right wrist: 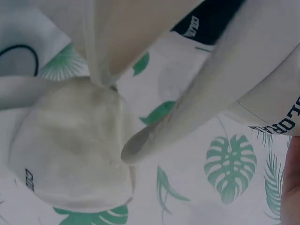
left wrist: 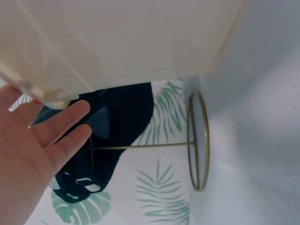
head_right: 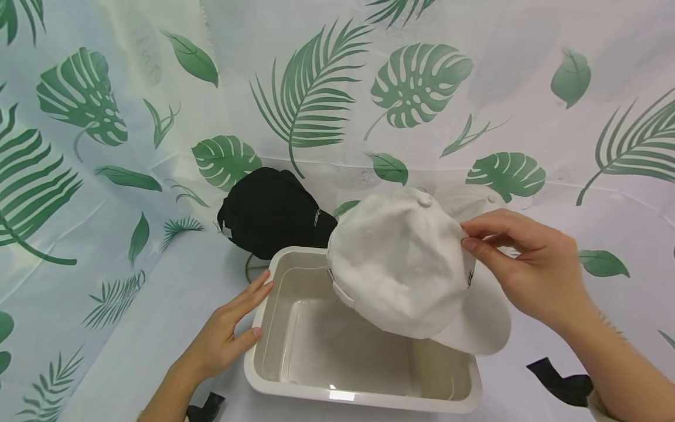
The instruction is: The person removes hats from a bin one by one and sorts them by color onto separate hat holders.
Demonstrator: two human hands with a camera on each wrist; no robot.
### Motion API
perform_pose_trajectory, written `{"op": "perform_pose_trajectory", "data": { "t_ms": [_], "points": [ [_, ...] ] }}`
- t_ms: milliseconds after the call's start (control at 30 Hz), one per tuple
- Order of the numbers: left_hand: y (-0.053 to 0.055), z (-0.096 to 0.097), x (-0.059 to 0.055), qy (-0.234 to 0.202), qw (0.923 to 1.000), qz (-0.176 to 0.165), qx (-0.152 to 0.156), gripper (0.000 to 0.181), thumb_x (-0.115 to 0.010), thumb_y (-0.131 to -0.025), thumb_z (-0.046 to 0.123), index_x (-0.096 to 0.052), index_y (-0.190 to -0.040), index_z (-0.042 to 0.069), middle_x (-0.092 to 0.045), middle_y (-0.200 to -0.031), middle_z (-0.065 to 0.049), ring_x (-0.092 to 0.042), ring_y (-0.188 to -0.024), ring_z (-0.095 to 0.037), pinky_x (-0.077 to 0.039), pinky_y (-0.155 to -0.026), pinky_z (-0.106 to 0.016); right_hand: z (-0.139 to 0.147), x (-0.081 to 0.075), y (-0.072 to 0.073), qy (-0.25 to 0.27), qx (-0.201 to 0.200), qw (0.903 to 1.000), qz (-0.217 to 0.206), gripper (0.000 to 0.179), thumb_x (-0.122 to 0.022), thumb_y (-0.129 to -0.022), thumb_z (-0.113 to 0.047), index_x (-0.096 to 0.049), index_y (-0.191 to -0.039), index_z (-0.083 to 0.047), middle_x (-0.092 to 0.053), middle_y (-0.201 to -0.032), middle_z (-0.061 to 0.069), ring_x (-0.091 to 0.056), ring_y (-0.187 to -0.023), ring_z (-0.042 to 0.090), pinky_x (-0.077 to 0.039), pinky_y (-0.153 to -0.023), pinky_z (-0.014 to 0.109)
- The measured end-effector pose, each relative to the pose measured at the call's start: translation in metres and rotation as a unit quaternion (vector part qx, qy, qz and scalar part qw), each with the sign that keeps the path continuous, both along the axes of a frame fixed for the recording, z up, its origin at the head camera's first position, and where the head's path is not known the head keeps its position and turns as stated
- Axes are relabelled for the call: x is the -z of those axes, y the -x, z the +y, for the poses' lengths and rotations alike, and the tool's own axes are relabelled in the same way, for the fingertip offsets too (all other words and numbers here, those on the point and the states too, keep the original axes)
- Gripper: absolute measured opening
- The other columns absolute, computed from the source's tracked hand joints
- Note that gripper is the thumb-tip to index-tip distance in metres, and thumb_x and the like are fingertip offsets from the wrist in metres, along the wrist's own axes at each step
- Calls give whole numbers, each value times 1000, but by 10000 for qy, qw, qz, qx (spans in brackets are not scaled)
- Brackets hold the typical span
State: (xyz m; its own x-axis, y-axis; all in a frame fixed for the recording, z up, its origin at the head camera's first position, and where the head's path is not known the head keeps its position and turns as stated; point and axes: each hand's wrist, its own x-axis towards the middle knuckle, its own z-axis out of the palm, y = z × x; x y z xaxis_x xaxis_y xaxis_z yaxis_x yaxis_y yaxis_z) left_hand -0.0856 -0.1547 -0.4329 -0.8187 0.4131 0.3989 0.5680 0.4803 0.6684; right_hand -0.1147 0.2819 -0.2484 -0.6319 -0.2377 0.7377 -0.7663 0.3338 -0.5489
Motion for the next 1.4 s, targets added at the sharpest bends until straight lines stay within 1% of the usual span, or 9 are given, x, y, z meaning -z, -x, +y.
{"op": "perform_pose_trajectory", "data": {
  "t_ms": [267,367,467,700,867,1000,1100,1233,1400],
  "points": [
    [0,0,-1,30,10000,-8,-22,75,-62,-90,17,-42,-162,18,-28,-171,1,-40,-151,-26,-44,-111,-60,14,-13,9,56,549,9984,99,51,-79,-88,-26,-71,-101,23,-77,-100,-4,-69,-89,8,-52,-81,12],
    [1,0,-1,27,10000,2,-19,75,-62,-91,17,-42,-162,18,-28,-172,1,-39,-151,-26,-43,-112,-60,19,-15,15,445,185,9987,143,51,-80,-88,-20,-66,-103,27,-77,-102,-1,-69,-92,10,-51,-83,13],
    [2,-1,-1,22,10000,8,-7,75,-62,-91,17,-41,-162,18,-27,-172,1,-39,-152,-26,-43,-112,-59,25,-17,18,521,251,9981,210,53,-80,-87,-20,-65,-106,27,-77,-103,-2,-70,-91,7,-51,-84,12],
    [2,-1,1,-40,10000,23,-25,75,-62,-90,17,-42,-162,19,-28,-172,1,-39,-152,-26,-43,-111,-61,36,-23,25,-1,1377,9893,491,54,-74,-89,-31,-70,-109,19,-73,-105,-16,-67,-93,-1,-49,-85,7],
    [2,0,2,-53,10000,9,-30,75,-62,-90,17,-42,-162,19,-28,-171,2,-38,-152,-25,-43,-111,-61,43,-27,31,-174,1860,9808,569,45,-72,-96,-22,-68,-112,20,-68,-104,-25,-64,-96,-7,-46,-85,5],
    [2,0,1,-53,10000,-38,-8,75,-62,-90,17,-42,-162,19,-28,-171,1,-39,-152,-25,-43,-111,-61,51,-28,35,-421,2322,9701,559,26,-66,-100,-2,-67,-114,20,-62,-107,-31,-59,-99,-12,-45,-85,4],
    [1,0,0,-53,10000,-73,3,75,-62,-90,17,-42,-162,19,-28,-172,1,-39,-152,-25,-43,-111,-61,54,-27,40,-287,2604,9642,409,20,-64,-98,8,-74,-116,10,-60,-107,-30,-58,-98,-13,-45,-86,5],
    [1,0,1,-64,9999,-94,11,74,-62,-90,16,-42,-162,18,-28,-172,1,-38,-152,-25,-43,-112,-60,57,-25,46,108,2710,9623,191,38,-62,-95,16,-79,-115,-11,-61,-103,-27,-60,-92,-12,-45,-82,2],
    [1,1,2,-88,9999,-47,19,74,-61,-90,17,-43,-162,18,-28,-171,1,-39,-152,-25,-43,-112,-61,62,-19,54,258,2726,9616,185,40,-62,-92,20,-80,-112,-9,-63,-97,-27,-60,-83,-13,-44,-77,0]
  ]
}}
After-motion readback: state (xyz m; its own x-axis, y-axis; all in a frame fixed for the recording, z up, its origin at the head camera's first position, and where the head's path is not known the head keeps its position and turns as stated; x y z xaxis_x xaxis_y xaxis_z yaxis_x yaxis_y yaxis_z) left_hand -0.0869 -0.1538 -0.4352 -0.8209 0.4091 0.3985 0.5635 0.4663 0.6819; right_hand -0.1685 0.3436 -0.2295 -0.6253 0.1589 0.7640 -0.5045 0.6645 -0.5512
